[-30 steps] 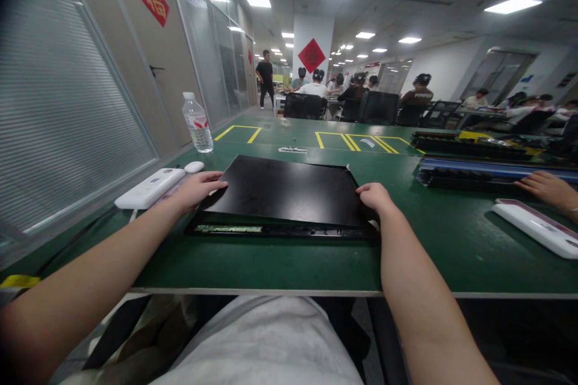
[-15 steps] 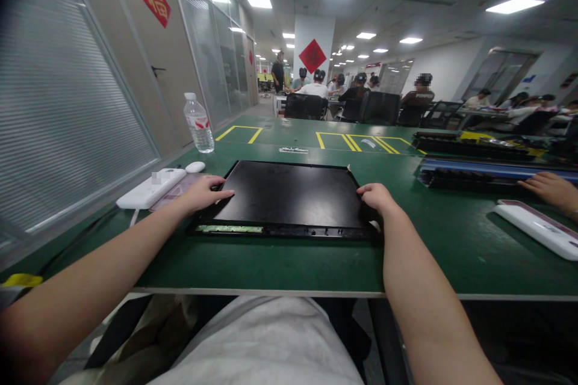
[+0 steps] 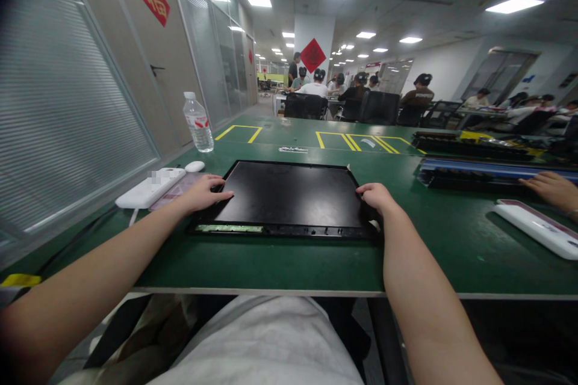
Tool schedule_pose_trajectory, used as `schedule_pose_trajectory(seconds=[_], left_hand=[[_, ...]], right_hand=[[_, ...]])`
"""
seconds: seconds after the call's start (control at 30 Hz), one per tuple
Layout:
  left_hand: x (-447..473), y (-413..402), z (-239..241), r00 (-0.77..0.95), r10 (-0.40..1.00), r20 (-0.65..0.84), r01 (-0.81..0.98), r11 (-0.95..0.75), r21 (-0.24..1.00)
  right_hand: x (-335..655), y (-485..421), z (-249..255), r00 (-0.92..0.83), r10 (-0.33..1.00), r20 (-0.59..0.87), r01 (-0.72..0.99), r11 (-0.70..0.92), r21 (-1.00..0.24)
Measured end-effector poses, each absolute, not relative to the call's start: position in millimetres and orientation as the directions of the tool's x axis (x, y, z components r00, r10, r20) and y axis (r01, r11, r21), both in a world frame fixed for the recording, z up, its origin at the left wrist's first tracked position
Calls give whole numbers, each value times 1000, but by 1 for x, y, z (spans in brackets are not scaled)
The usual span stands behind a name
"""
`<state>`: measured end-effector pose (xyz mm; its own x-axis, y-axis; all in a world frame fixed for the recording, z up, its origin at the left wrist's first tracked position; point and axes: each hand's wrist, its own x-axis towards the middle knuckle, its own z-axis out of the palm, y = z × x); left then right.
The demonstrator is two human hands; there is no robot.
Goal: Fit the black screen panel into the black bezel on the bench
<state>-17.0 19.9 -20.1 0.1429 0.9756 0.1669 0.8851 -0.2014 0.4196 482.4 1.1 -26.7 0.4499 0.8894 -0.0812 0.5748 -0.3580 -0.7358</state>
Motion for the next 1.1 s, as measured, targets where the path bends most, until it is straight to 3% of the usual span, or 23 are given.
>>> schedule_pose_trajectory(seconds=[0.23,0.6,1.1], left_hand=[[-17,19,-17,184,966,184,868,-247,430],[-13,13,-9,187,966,180,834,-253,490],[-11,13,-17,240,959,150,883,-280,376]], right_hand=[[482,1,-28,471,874,-121,542,-395,-742],[481,1,-28,477,876,-69,572,-369,-732],[475,-3,-24,476,879,-30,630,-365,-686]])
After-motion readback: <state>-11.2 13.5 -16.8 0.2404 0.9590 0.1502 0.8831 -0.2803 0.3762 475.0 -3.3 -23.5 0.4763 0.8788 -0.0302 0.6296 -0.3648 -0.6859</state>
